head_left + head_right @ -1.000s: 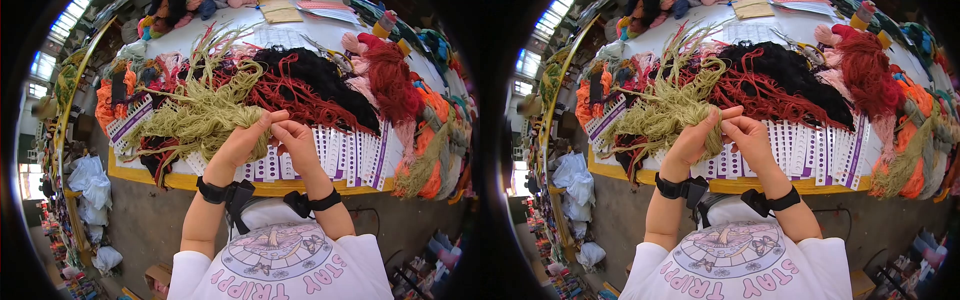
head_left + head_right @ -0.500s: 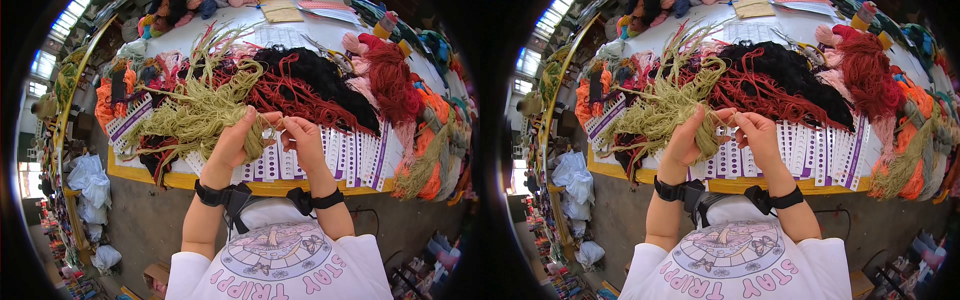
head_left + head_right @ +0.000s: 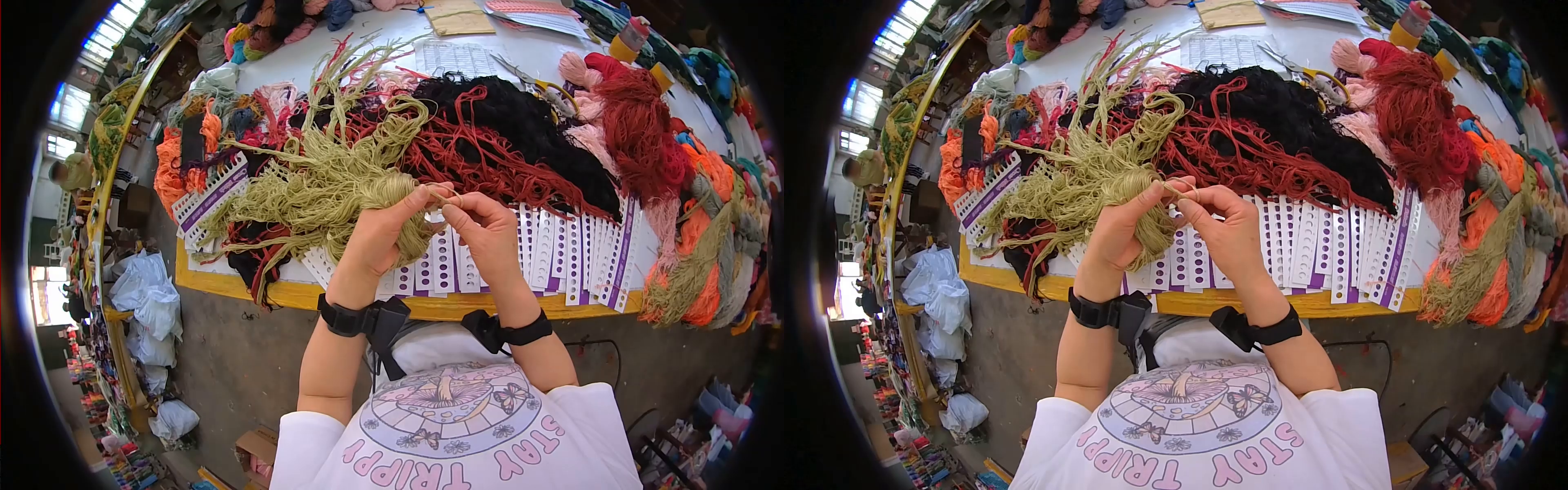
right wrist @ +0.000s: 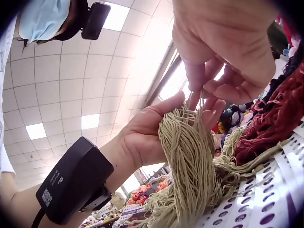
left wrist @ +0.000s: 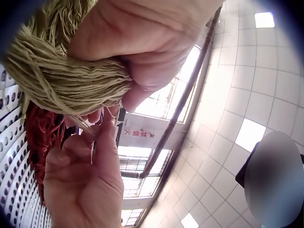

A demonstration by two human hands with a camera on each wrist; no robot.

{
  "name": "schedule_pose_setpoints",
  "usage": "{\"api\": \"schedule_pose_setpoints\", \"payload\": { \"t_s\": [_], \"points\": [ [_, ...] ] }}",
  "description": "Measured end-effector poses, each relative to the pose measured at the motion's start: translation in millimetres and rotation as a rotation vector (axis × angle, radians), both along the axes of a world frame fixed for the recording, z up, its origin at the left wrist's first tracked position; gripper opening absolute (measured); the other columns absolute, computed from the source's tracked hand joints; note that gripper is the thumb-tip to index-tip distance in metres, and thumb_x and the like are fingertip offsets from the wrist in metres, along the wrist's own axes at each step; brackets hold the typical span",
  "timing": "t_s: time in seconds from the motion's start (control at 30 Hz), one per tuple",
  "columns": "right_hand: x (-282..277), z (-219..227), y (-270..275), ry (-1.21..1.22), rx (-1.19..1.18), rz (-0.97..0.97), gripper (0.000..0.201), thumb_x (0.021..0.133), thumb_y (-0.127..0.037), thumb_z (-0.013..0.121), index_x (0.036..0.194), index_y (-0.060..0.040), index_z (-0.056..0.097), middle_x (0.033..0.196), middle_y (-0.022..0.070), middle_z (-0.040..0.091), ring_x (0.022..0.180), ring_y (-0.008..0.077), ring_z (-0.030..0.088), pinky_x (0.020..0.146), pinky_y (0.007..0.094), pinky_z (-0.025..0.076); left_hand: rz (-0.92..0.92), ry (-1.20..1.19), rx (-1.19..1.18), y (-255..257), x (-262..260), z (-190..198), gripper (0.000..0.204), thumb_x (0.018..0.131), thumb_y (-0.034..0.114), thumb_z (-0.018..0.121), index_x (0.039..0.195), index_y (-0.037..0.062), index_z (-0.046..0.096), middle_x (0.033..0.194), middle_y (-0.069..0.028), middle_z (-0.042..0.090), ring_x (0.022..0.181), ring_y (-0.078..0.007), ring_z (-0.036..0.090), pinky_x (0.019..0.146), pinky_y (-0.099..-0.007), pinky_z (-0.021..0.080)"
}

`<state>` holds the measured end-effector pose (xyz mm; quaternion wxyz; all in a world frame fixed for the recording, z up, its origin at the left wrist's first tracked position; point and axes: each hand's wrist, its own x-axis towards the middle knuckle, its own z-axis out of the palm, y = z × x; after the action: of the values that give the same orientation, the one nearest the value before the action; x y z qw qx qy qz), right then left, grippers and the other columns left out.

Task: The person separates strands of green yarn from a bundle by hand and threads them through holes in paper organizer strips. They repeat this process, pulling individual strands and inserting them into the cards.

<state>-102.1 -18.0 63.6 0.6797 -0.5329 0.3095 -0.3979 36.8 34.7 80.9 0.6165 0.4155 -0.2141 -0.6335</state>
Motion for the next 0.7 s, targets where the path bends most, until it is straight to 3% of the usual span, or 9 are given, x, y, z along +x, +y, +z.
{"api": "schedule_pose_setpoints", "payload": {
  "t_s": [0.4, 0.5, 0.6, 0.7],
  "points": [
    [-1, 0, 1, 0.041, 0.002, 0.057, 0.011, 0.078, -0.004, 0.061, 0.088, 0.0023, 0.062, 0.081, 0.0054, 0.062, 0.071, 0.0114, 0.06, 0.067, 0.0235, 0.048, 0.035, 0.024, 0.024, -1, 3, -10, 0.02, 0.084, 0.015, 0.056, 0.096, -0.0012, 0.06, 0.1, -0.0084, 0.059, 0.088, -0.0151, 0.056, 0.073, -0.0276, 0.048],
    [0, -8, 0, 0.061, -0.098, 0.005, 0.011, 0.08, -0.008, 0.06, 0.088, -0.0009, 0.063, 0.079, 0.0036, 0.062, 0.069, 0.0092, 0.059, 0.061, 0.0215, 0.047, 0.043, -0.013, 0.004, -1, 3, -12, 0.021, 0.086, 0.017, 0.054, 0.095, -0.0011, 0.059, 0.1, -0.009, 0.058, 0.089, -0.0152, 0.055, 0.072, -0.0285, 0.048],
    [1, -7, -2, -0.14, 0.352, -0.001, 0.013, 0.082, -0.014, 0.059, 0.089, -0.0049, 0.062, 0.077, 0.0013, 0.061, 0.068, 0.0064, 0.057, 0.055, 0.0183, 0.043, 0.032, 0.015, 0.001, -2, 3, -13, 0.027, 0.087, 0.023, 0.052, 0.098, -0.0007, 0.058, 0.1, -0.0079, 0.058, 0.088, -0.0148, 0.055, 0.072, -0.0295, 0.049],
    [2, -11, -7, -0.133, 0.497, 0.078, 0.016, 0.081, -0.021, 0.061, 0.09, -0.0077, 0.062, 0.072, -0.0034, 0.058, 0.06, 0.0042, 0.054, 0.047, 0.015, 0.038, 0.022, 0.117, 0.039, -4, 0, -14, 0.034, 0.089, 0.029, 0.049, 0.102, -0.0015, 0.057, 0.102, -0.0078, 0.057, 0.089, -0.0142, 0.055, 0.072, -0.0293, 0.049]
  ]
}}
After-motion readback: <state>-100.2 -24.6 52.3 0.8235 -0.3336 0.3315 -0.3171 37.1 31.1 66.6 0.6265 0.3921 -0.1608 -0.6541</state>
